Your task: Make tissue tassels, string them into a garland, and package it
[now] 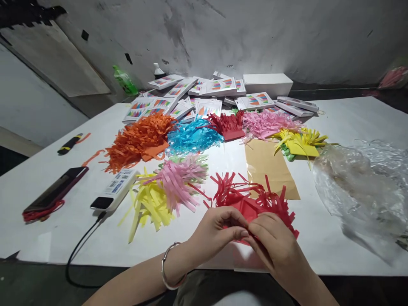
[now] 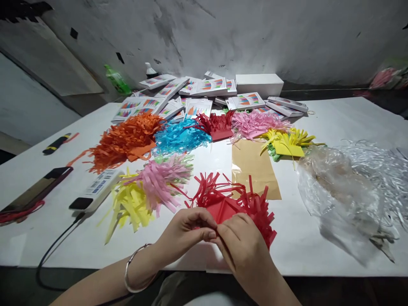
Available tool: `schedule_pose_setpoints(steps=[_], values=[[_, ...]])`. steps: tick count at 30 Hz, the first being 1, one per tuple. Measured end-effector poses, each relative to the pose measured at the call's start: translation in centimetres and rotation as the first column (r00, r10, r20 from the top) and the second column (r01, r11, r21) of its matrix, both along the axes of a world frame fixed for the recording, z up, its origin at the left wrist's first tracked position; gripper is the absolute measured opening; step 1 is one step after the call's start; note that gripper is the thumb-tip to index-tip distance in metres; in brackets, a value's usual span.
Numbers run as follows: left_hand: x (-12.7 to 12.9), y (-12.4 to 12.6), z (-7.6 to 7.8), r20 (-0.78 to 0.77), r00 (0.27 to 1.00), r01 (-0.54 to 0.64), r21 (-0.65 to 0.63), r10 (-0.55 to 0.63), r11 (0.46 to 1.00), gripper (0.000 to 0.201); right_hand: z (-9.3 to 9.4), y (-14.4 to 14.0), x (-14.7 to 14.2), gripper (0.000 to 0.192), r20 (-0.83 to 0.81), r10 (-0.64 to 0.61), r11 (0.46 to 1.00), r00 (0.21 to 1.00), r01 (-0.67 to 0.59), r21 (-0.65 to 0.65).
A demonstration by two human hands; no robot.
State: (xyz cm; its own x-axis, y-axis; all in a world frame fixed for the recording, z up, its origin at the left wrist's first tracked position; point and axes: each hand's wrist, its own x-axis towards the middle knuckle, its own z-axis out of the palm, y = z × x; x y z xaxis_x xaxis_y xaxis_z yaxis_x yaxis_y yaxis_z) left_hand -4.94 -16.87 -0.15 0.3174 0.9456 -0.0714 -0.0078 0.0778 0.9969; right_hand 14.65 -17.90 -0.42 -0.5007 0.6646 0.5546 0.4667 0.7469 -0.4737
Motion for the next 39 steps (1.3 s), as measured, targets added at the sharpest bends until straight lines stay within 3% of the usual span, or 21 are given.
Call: schedule_pose_setpoints(steps=[4, 9, 11, 13, 15, 18, 20, 22, 24, 26, 27, 29, 30, 32, 35, 39], values=[[-1.0, -0.2, 0.3, -0.137, 0.990, 0.048, 0.167, -0.025, 0.985, 0.007, 0.3, -0.2, -0.5, 0.012, 0.064, 0.021, 0.999, 0.998, -0.023, 0.030], [-2.9, -1.5, 1.1, -0.276, 0.960, 0.155, 0.375, -0.049, 0.914, 0.020, -0.7, -1.1, 0.3, 0.018, 0.004, 0.032, 0.999, 0.999, -0.032, -0.024], [-4.4, -1.7, 1.8, -0.282, 0.959, 0.159, 0.443, -0.031, 0.882, 0.026, -1.3, -1.3, 1.0, 0.028, -0.078, -0.058, 0.998, 0.995, 0.056, -0.021], [-6.8, -1.2, 2.7, -0.200, 0.975, 0.014, 0.492, 0.097, 0.870, 0.024, -1.8, -1.5, 1.6, 0.041, -0.169, -0.200, 0.979, 0.965, 0.202, -0.010], [-10.0, 0.1, 3.5, -0.037, 0.953, -0.244, 0.497, 0.301, 0.833, 0.014, -2.3, -1.5, 1.5, 0.042, -0.188, -0.237, 0.969, 0.953, 0.247, 0.033], [-15.6, 2.8, 3.9, 0.123, 0.818, -0.542, 0.493, 0.562, 0.681, 0.009, -3.6, -1.3, 0.0, 0.036, 0.001, -0.064, 0.988, 0.998, 0.063, 0.140], [-18.9, 4.3, 3.7, -0.023, 0.710, -0.568, 0.570, 0.704, 0.593, 0.014, -4.9, -1.0, -1.3, 0.034, 0.157, -0.023, 0.981, 0.987, -0.009, 0.196], [-20.8, 4.9, 3.2, -0.182, 0.564, -0.523, 0.677, 0.806, 0.519, 0.014, -6.3, -0.6, -2.0, 0.034, 0.247, -0.066, 0.969, 0.967, 0.003, 0.245], [-20.6, 4.6, 2.5, -0.244, 0.434, -0.444, 0.780, 0.867, 0.441, 0.015, -7.6, -0.3, -2.1, 0.030, 0.260, -0.098, 0.962, 0.961, 0.025, 0.271], [-18.1, 3.7, 1.9, -0.288, 0.408, -0.255, 0.876, 0.866, 0.411, 0.020, -8.4, -0.2, -1.8, 0.027, 0.244, -0.094, 0.959, 0.965, 0.022, 0.283], [-16.2, 3.1, 1.5, -0.353, 0.442, -0.085, 0.899, 0.825, 0.430, 0.021, -8.6, -0.2, -1.6, 0.028, 0.233, -0.089, 0.958, 0.968, 0.018, 0.288], [-11.7, 1.9, 0.7, -0.542, 0.623, 0.305, 0.832, 0.564, 0.463, 0.021, -8.6, -0.3, -1.4, 0.033, 0.237, -0.068, 0.958, 0.969, -0.002, 0.287], [-9.5, 1.5, 0.3, -0.660, 0.628, 0.490, 0.747, 0.412, 0.449, 0.021, -8.4, -0.4, -1.4, 0.034, 0.249, -0.055, 0.961, 0.967, -0.017, 0.277], [-6.0, 1.1, -0.7, -0.826, 0.525, 0.725, 0.561, 0.207, 0.399, 0.030, -7.9, -0.4, -1.4, 0.033, 0.255, -0.031, 0.968, 0.967, -0.035, 0.248], [-3.5, 1.5, -2.2, -0.907, 0.385, 0.809, 0.422, 0.173, 0.410, 0.021, -7.3, 0.0, -0.1, 0.027, 0.250, -0.053, 0.984, 0.967, 0.007, 0.181], [-4.0, 2.0, -3.8, -0.893, 0.406, 0.771, 0.449, 0.195, 0.451, 0.014, -6.8, 1.0, 5.5, 0.025, 0.334, -0.214, 0.966, 0.918, 0.148, 0.213]])
